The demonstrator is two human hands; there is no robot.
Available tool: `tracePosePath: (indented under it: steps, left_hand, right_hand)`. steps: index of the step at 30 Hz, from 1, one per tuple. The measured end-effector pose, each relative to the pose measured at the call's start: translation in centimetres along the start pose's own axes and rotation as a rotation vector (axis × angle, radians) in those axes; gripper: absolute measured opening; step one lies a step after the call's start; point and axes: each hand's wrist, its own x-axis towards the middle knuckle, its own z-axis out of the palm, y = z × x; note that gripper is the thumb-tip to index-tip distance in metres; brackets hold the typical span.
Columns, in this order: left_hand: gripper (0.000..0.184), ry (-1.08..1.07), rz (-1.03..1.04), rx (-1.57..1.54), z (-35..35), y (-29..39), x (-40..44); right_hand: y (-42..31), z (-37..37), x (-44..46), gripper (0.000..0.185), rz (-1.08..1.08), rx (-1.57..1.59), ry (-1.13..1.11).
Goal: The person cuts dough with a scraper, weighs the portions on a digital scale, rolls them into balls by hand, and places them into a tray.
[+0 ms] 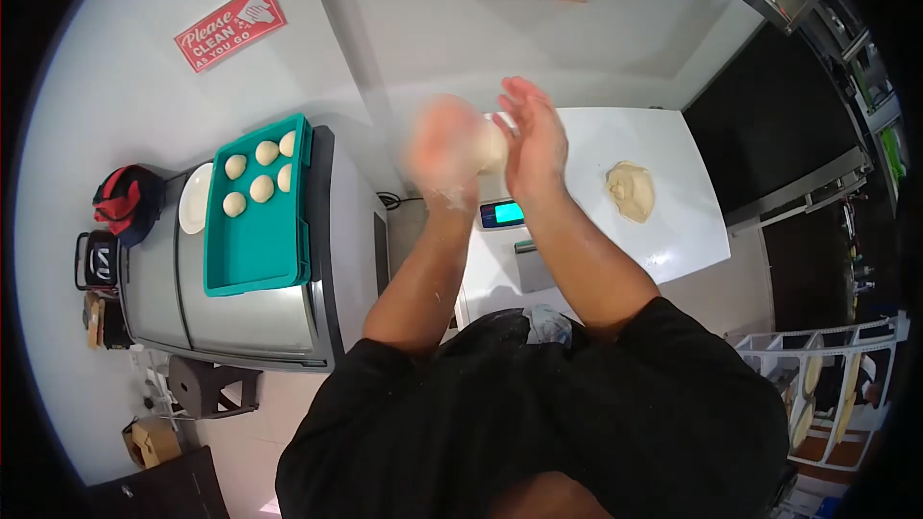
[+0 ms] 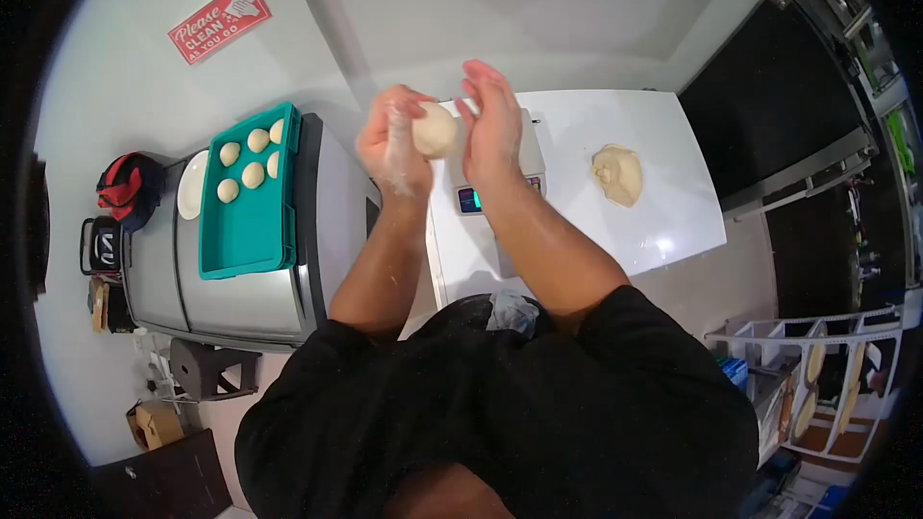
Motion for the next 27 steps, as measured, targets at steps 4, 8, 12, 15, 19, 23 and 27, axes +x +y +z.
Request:
tracePosePath:
  steps: [4, 8, 12, 15, 19, 23, 27]
  left_hand:
    - [0.029, -0.15, 0.395, 0.741, 2.8, 5.4, -2.6]
    - [0.031, -0.385, 0.834, 0.382, 3.5, 5.1, -1.4]
    - [0.055, -0.402, 0.67, 0.511, 4.9, 5.5, -2.5]
    - [0.082, -0.402, 0.533, 0.611, 5.8, 5.5, -1.9]
    - [0.102, -0.102, 0.036, 0.447, 6.7, 2.3, -5.7]
    - [0.105, -0.155, -0.062, 0.615, 0.6, 1.6, -10.0]
    - [0.078, -0.196, -0.071, 0.715, 0.5, 2.9, -9.7]
  right_hand:
    - [-3.5, 1.4, -0.9, 0.068, -0.122, -0.351, -0.186]
    - [-6.0, 2.1, -2.7, 0.069, 0.163, 0.156, -0.418]
    - [-6.8, 2.2, -2.6, 0.071, 0.159, 0.391, -0.402]
    - [-6.6, 2.1, -0.9, 0.073, 0.068, 0.521, -0.427]
    - [-3.1, -0.3, -3.4, 0.078, 0.186, 0.394, -0.36]
    - [-2.6, -3.1, 0.3, 0.08, 0.161, 0.502, -0.403]
    - [-0.8, -3.1, -1.9, 0.081, 0.399, 0.535, -0.408]
